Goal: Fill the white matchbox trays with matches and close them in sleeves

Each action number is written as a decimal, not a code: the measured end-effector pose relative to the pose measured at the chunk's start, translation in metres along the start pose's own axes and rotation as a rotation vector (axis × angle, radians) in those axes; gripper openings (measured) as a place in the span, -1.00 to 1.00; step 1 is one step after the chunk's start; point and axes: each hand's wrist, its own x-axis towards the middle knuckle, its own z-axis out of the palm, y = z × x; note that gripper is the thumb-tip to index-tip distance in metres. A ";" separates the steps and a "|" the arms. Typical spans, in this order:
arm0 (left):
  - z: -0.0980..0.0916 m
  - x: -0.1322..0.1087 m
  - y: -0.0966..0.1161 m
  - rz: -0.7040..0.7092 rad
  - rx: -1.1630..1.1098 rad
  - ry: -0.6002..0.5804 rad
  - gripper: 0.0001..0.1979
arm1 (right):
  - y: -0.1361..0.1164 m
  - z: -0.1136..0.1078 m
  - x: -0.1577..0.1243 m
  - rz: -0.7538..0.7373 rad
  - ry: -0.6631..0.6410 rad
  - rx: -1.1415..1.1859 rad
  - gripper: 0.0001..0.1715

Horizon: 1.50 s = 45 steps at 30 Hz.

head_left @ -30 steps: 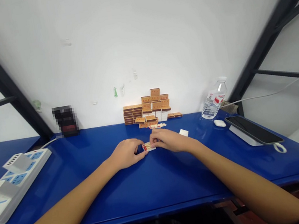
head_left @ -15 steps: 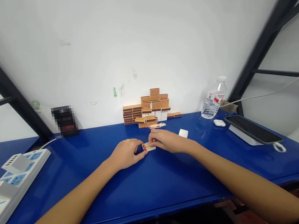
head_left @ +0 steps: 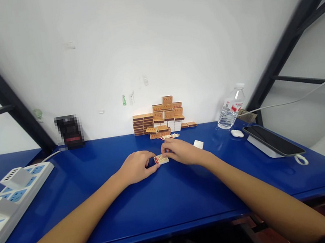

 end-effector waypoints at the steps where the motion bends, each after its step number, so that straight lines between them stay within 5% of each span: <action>1: 0.000 0.000 0.000 -0.001 -0.001 0.001 -0.72 | 0.000 0.000 0.000 0.000 -0.008 -0.002 -0.92; 7: -0.001 -0.001 0.002 0.029 0.014 0.006 -0.75 | -0.007 -0.003 -0.002 -0.012 -0.048 0.015 -0.92; 13: 0.002 -0.001 0.000 0.045 -0.016 0.015 -0.77 | -0.010 0.000 0.000 -0.044 0.070 0.064 -0.95; 27: 0.003 -0.001 0.000 0.080 0.006 0.012 -0.76 | -0.015 0.003 -0.001 -0.042 -0.076 0.089 -0.89; 45: 0.001 0.000 0.001 0.072 0.006 0.000 -0.76 | -0.013 0.001 0.001 -0.041 -0.101 0.095 -0.91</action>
